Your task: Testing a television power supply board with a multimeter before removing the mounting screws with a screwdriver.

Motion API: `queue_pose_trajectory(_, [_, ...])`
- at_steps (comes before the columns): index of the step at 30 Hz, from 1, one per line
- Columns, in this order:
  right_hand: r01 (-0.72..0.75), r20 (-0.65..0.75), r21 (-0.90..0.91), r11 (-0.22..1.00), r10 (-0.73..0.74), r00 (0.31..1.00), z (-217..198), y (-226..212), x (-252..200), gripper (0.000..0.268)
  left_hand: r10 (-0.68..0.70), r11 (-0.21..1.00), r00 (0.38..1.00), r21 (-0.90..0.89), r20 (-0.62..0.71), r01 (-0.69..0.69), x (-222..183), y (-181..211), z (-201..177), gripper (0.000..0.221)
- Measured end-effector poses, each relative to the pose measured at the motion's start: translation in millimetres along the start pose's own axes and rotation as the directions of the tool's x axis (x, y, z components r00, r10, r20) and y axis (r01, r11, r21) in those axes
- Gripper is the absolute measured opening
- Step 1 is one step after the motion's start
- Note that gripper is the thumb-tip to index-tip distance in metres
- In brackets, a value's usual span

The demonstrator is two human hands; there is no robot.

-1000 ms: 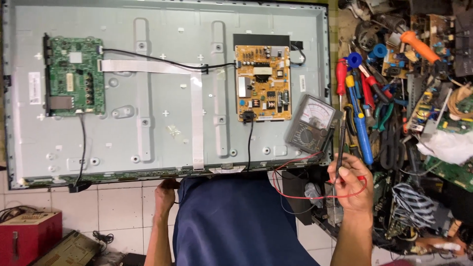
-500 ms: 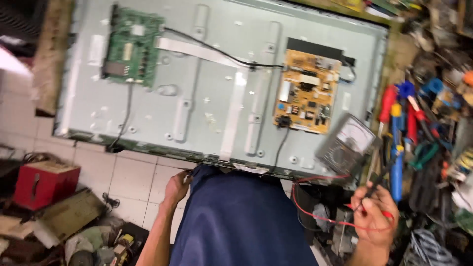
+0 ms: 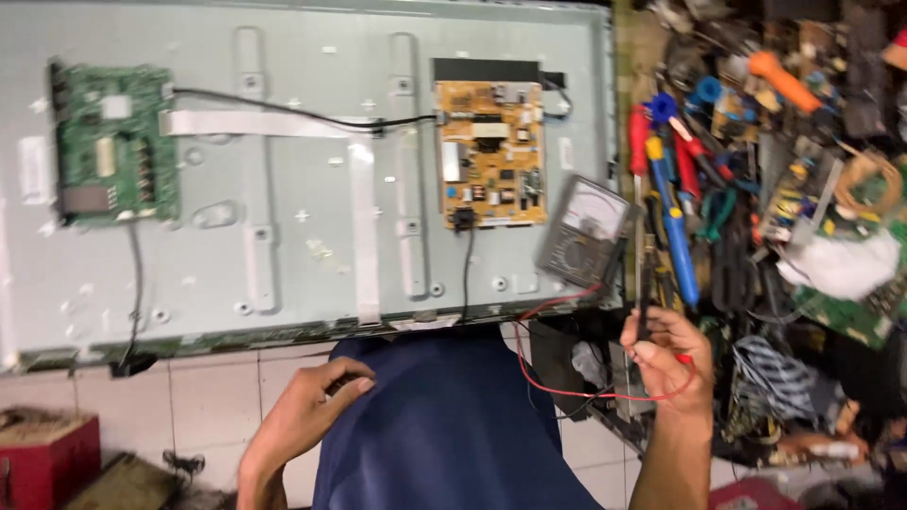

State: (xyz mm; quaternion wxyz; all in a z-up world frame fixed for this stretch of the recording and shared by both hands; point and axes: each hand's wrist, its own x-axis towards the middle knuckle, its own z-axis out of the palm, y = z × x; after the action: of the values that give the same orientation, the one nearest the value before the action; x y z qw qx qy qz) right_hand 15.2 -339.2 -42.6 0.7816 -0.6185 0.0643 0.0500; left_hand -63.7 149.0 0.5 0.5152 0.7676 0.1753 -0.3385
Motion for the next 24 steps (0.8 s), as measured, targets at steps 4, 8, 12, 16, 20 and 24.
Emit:
queue_pose_trajectory(4, [0.057,0.115,0.108,0.993,-0.069,0.991,-10.1,-5.4,-13.4,0.051,0.207,0.978,0.978,-0.031,-0.001,-0.206,19.4,49.6,3.6,0.02])
queue_pose_trajectory(8, [0.016,0.006,0.412,0.911,-0.021,1.0,-44.4,36.2,-43.5,0.042,0.458,0.887,0.889,0.048,0.025,-0.459,34.7,93.0,22.0,0.023])
queue_pose_trajectory(12, [-0.155,-0.24,0.422,0.893,0.275,0.931,-72.2,104.7,-90.0,0.036,0.599,0.785,0.787,0.086,0.144,-0.613,44.9,114.4,41.5,0.027])
queue_pose_trajectory(16, [-0.259,-0.411,0.469,0.844,0.468,0.782,-98.5,198.5,-139.5,0.035,0.602,0.778,0.775,0.079,0.193,-0.624,48.3,114.9,50.2,0.023])
queue_pose_trajectory(20, [-0.702,-0.464,0.034,0.711,0.634,0.619,-113.6,250.2,-165.7,0.045,0.588,0.787,0.775,0.059,0.232,-0.615,48.6,109.7,52.8,0.024])
queue_pose_trajectory(24, [-0.448,-0.408,-0.883,0.14,0.245,0.88,-164.4,241.6,-122.4,0.031,0.547,0.821,0.808,0.049,0.218,-0.569,46.5,107.5,50.5,0.025])
